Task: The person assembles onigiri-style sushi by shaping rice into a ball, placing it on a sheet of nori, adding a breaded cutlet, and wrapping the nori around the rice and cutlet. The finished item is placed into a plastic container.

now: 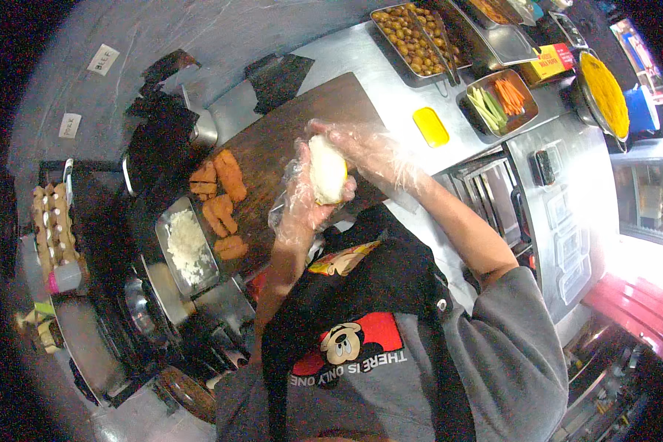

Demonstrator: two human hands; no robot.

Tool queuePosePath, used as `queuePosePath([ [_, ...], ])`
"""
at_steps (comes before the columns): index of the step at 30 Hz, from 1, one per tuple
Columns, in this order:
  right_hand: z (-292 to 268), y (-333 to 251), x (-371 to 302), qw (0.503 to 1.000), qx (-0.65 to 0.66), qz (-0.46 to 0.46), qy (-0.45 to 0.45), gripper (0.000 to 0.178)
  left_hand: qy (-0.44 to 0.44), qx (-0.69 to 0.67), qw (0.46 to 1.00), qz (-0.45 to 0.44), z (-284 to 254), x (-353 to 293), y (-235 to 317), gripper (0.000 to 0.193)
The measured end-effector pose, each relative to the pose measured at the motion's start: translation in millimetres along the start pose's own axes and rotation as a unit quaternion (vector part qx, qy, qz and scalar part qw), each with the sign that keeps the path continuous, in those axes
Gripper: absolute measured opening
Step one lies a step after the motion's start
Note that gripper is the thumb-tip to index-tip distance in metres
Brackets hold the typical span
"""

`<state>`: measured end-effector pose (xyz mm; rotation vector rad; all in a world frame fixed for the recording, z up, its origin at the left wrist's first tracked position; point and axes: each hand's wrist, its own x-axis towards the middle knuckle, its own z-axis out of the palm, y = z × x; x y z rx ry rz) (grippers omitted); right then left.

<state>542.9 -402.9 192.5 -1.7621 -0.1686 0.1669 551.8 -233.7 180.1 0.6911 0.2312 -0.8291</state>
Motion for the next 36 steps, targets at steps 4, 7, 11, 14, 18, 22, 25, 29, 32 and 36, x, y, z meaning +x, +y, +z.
queuePosePath([
  [4,0,-12,8,0.991,0.081,0.094,-0.044,0.056,-0.087,0.018,0.996,-0.023,-16,-4,-1,0.063],
  [7,-10,-32,22,0.98,-0.055,0.147,-0.122,0.062,-0.14,0.028,0.99,0.0,-14,-5,-4,0.063],
  [11,-17,-7,35,0.951,-0.039,0.255,-0.168,0.064,-0.048,-0.031,0.998,-0.01,-12,2,-9,0.065],
  [14,-6,-10,30,0.99,-0.055,0.032,-0.126,0.067,0.06,-0.066,0.996,0.03,-18,6,-6,0.058],
  [18,5,0,21,0.99,-0.072,-0.03,-0.117,0.068,-0.018,-0.201,0.975,0.097,-14,0,16,0.046],
  [22,24,-4,6,0.994,0.086,0.052,-0.031,0.072,-0.034,-0.191,0.967,0.164,-22,4,19,0.044],
  [25,50,9,1,0.995,-0.09,0.042,0.032,0.076,-0.016,-0.16,0.958,0.239,-14,2,18,0.043],
  [29,55,10,-2,0.997,-0.073,0.006,0.008,0.076,0.009,-0.173,0.956,0.236,-13,-3,22,0.045],
  [32,52,2,-4,0.999,-0.044,0.017,0.006,0.066,-0.039,-0.222,0.954,0.197,-25,-5,32,0.042],
  [36,54,-2,2,0.994,-0.098,-0.031,0.04,0.06,-0.003,-0.177,0.964,0.2,-25,-5,32,0.039],
])
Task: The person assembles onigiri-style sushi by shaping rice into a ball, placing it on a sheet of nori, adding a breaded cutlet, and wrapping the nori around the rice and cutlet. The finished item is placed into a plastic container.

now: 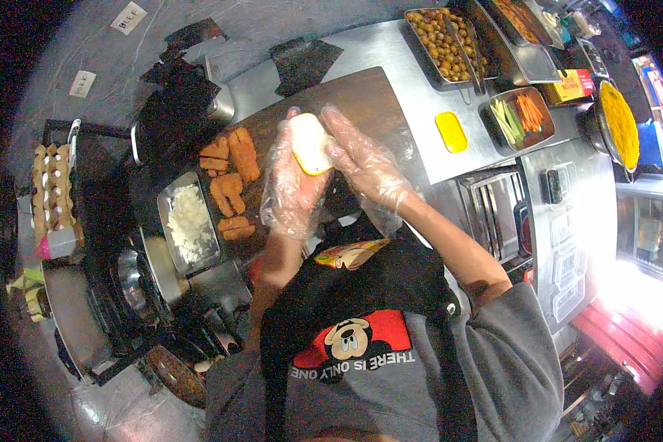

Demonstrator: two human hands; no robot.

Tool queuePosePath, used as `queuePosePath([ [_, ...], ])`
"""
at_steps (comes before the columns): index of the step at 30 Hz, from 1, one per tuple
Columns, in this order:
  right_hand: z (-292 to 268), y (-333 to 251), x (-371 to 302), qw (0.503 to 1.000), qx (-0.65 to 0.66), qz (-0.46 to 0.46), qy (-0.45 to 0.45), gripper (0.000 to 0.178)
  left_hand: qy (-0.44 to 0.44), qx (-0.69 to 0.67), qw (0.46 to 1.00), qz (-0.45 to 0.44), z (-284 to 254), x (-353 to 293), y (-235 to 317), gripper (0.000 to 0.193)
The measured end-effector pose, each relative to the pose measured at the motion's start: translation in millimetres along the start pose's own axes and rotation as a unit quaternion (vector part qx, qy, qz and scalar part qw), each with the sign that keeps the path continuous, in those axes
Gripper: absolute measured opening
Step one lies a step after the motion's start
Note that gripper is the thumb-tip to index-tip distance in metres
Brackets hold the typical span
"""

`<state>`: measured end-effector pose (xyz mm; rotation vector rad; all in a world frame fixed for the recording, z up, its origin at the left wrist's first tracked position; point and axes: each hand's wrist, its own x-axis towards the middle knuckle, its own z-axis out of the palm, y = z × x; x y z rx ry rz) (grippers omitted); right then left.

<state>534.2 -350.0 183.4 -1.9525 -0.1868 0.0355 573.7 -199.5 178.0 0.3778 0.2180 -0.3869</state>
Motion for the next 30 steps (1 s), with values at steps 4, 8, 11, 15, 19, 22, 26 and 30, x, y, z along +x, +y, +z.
queuePosePath([
  [4,-1,-1,5,0.999,-0.037,-0.023,0.009,0.057,0.031,0.068,0.997,0.033,-2,-3,-11,0.054],
  [8,2,-4,4,0.898,0.425,0.111,0.03,0.061,-0.047,-0.002,0.999,0.001,-5,-3,-14,0.073],
  [11,1,-15,-1,0.88,0.451,0.143,0.035,0.066,-0.101,-0.011,0.995,0.02,-7,-2,-15,0.079],
  [15,12,-15,-5,0.874,0.457,0.16,0.027,0.073,-0.112,-0.014,0.993,0.044,-10,1,-14,0.074],
  [19,12,-24,-8,0.819,0.545,0.177,0.043,0.075,-0.089,-0.102,0.99,0.043,-7,3,-1,0.059],
  [22,19,-18,-6,0.894,0.414,0.17,-0.016,0.071,-0.037,0.023,0.984,0.171,-6,7,-6,0.059],
  [26,18,-11,-2,0.916,0.367,0.149,-0.062,0.058,-0.028,0.016,0.974,0.226,-4,6,22,0.057],
  [30,7,35,-16,0.993,0.002,0.07,-0.091,0.044,0.035,0.012,0.981,0.19,-25,8,60,0.038],
])
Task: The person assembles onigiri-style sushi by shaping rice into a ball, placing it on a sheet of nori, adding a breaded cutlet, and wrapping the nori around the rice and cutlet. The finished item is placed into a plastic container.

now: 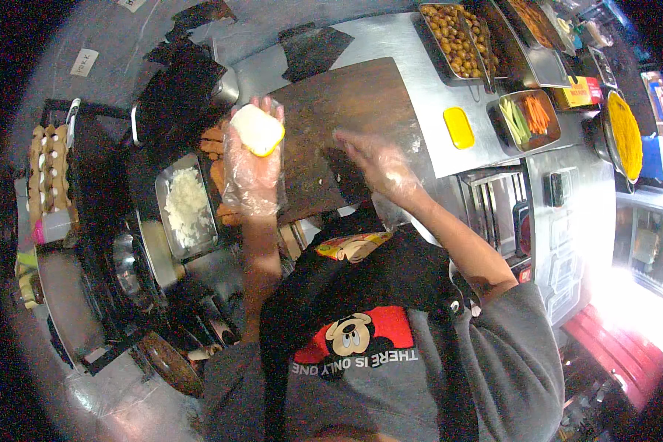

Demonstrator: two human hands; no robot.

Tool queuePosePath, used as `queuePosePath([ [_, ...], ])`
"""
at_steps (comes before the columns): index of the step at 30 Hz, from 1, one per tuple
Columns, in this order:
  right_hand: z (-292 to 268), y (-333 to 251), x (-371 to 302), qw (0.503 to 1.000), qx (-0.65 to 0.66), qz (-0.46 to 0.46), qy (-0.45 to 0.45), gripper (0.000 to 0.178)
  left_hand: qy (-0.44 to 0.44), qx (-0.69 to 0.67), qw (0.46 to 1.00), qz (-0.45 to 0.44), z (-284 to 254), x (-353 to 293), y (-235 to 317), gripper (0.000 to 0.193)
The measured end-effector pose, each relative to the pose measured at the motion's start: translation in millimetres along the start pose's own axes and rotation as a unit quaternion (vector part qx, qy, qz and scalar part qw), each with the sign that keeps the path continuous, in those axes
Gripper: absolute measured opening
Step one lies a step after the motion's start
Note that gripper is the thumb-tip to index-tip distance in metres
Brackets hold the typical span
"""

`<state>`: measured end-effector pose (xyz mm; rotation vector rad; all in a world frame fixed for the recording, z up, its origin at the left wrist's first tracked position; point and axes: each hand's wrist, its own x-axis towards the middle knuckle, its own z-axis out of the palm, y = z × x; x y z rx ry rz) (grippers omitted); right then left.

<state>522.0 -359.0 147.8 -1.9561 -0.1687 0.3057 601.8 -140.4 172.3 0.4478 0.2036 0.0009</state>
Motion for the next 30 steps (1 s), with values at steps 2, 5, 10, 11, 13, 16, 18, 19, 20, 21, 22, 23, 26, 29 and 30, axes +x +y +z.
queuePosePath([
  [2,2,13,-15,0.984,-0.155,-0.072,-0.05,0.041,0.013,-0.033,0.998,-0.051,-17,0,10,0.04],
  [5,23,17,-25,0.922,-0.251,-0.262,-0.136,0.042,0.038,-0.069,0.992,-0.101,-35,-12,14,0.049],
  [10,49,44,-10,0.924,-0.327,-0.189,-0.064,0.064,0.05,-0.074,0.99,-0.111,-53,-18,14,0.045],
  [11,52,38,-5,0.936,-0.283,-0.194,-0.076,0.06,0.044,-0.07,0.99,-0.114,-48,-19,12,0.045],
  [13,66,22,10,0.955,-0.19,-0.206,-0.099,0.053,0.061,-0.014,0.992,-0.112,-39,-20,15,0.043],
  [16,57,-22,28,0.994,-0.019,-0.104,-0.002,0.052,0.057,0.067,0.992,-0.085,-36,-26,22,0.045],
  [18,53,-35,38,0.989,0.148,-0.024,0.017,0.056,0.048,0.107,0.992,-0.056,-31,-34,11,0.048],
  [19,56,-26,46,0.975,0.219,-0.004,0.029,0.057,0.051,0.221,0.973,-0.05,-16,-37,2,0.05],
  [20,61,-10,56,0.956,0.29,0.014,0.04,0.059,0.052,0.334,0.94,-0.041,10,-43,-9,0.051],
  [21,64,-23,57,0.916,0.396,0.059,0.028,0.058,0.059,0.439,0.896,-0.023,22,-49,-17,0.053],
  [22,65,-39,56,0.857,0.504,0.104,0.028,0.06,-0.031,0.614,0.784,0.091,9,-46,-27,0.057],
  [23,65,-55,56,0.788,0.596,0.149,0.039,0.065,-0.068,0.746,0.621,0.233,4,-43,-34,0.06],
  [26,63,-31,59,0.756,0.626,0.174,0.079,0.065,-0.049,0.782,0.549,0.291,7,-38,-54,0.059],
  [29,60,17,71,0.67,0.725,0.143,0.075,0.071,0.083,0.549,0.831,0.036,5,-9,-43,0.053],
  [30,51,20,67,0.684,0.718,0.124,0.047,0.071,0.068,0.698,0.69,0.177,-34,21,-34,0.047],
])
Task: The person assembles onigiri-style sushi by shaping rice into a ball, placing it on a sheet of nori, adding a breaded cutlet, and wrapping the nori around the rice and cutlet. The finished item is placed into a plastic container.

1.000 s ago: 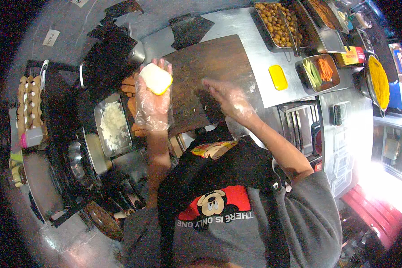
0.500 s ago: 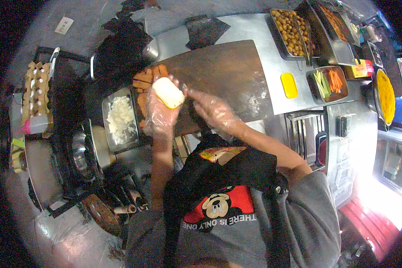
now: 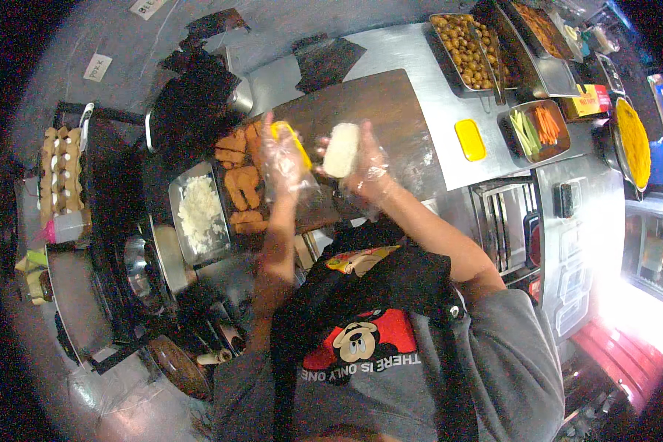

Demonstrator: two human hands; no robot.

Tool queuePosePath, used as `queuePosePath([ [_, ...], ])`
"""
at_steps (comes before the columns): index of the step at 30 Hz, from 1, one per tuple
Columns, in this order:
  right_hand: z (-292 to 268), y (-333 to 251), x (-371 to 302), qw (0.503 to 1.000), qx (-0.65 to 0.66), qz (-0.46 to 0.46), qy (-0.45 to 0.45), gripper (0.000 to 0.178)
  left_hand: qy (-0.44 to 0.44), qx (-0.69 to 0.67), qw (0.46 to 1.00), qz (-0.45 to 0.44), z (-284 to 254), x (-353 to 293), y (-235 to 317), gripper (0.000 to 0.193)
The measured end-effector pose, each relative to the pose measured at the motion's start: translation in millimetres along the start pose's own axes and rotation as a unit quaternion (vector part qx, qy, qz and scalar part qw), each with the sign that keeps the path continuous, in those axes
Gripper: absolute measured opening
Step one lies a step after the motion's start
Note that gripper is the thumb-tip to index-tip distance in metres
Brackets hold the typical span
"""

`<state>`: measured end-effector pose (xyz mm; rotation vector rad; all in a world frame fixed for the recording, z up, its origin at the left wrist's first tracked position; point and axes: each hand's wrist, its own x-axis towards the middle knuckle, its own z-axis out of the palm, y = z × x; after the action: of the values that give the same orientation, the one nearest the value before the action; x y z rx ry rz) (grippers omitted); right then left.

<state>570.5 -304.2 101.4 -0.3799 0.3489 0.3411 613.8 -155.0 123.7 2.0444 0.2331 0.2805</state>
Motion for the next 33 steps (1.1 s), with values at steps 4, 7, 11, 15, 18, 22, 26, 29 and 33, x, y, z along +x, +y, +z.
queuePosePath([
  [4,-21,-36,-20,0.999,-0.014,-0.023,-0.027,0.068,-0.05,0.127,0.988,0.066,-10,43,-55,0.042],
  [7,-38,-61,-38,0.999,-0.024,-0.047,-0.006,0.062,0.006,0.252,0.925,0.284,-11,63,-57,0.031],
  [11,-45,-78,-68,0.995,-0.008,-0.076,0.06,0.067,-0.097,0.311,0.924,0.202,-12,88,4,0.032],
  [15,-53,-81,-85,0.995,-0.004,-0.076,0.066,0.068,-0.189,0.401,0.896,0.036,40,136,18,0.048],
  [18,-54,-87,-89,0.996,-0.003,-0.066,0.064,0.068,-0.221,0.411,0.883,-0.054,82,189,-23,0.062],
  [22,-64,-94,-103,0.992,-0.009,-0.09,0.085,0.069,-0.365,0.397,0.841,-0.04,105,207,-26,0.052],
  [26,-67,-106,-104,0.995,-0.011,-0.083,0.05,0.068,-0.2,0.471,0.859,0.015,100,230,-53,0.049],
  [29,-73,-112,-105,0.992,-0.008,-0.102,0.071,0.061,-0.174,0.249,0.953,-0.006,101,204,-25,0.043],
  [33,-68,-131,-104,0.992,-0.043,-0.102,0.056,0.055,-0.085,-0.23,0.938,-0.245,77,110,32,0.022],
])
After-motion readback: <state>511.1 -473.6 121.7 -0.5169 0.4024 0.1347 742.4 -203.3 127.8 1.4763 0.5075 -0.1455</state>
